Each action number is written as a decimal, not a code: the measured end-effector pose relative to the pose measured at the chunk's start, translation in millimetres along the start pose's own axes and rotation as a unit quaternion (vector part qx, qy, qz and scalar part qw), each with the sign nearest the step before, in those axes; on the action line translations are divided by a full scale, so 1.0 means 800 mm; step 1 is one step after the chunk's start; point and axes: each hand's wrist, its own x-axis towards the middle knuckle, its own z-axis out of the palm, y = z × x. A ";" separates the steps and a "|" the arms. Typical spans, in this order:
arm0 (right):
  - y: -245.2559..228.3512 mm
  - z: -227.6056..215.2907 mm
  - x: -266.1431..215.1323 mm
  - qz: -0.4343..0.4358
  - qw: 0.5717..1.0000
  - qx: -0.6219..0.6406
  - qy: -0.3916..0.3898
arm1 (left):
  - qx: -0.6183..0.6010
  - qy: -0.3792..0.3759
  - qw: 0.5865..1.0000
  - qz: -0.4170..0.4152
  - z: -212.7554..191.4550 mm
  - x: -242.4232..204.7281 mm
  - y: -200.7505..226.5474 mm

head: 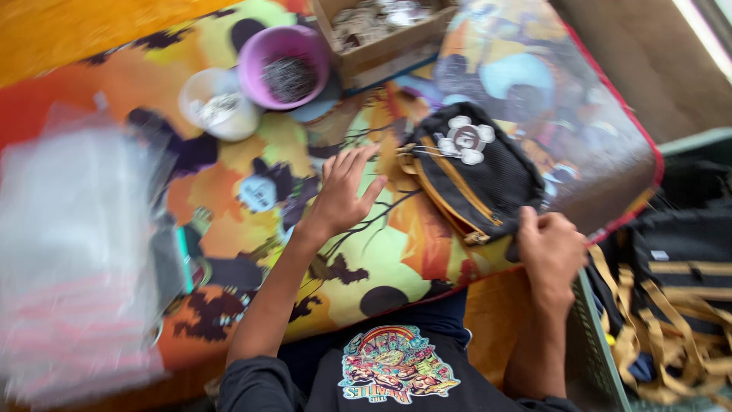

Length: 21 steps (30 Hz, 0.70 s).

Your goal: The person attaches a tan strap to a black mesh bag, zips it closed, and uses a purple brush to clean the bag's surface. They then attach a small bear-shaped charm to the zipper pull and place the finished bag into a clear plastic bag.

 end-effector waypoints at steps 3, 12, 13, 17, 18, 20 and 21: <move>-0.021 -0.012 -0.008 -0.119 0.969 0.144 0.159 | 0.010 0.066 0.997 -0.047 -0.068 -0.094 -0.002; -0.265 0.009 -0.091 -0.555 0.794 0.239 -0.066 | 0.178 0.287 0.922 -0.191 -0.171 -0.351 -0.062; -0.298 0.008 -0.112 -0.569 0.784 0.238 -0.072 | 0.182 0.298 0.914 -0.204 -0.179 -0.368 -0.064; -0.405 0.017 -0.193 -0.747 0.619 0.170 -0.174 | 0.211 0.356 0.883 -0.222 -0.213 -0.412 -0.079; -0.428 0.024 -0.209 -0.786 0.571 0.160 -0.174 | 0.221 0.371 0.877 -0.209 -0.223 -0.416 -0.086; -0.475 0.056 -0.241 -0.813 0.540 0.161 -0.148 | 0.247 0.371 0.865 -0.232 -0.232 -0.423 -0.110; -0.498 0.072 -0.256 -0.833 0.515 0.162 -0.121 | 0.270 0.365 0.856 -0.249 -0.236 -0.424 -0.123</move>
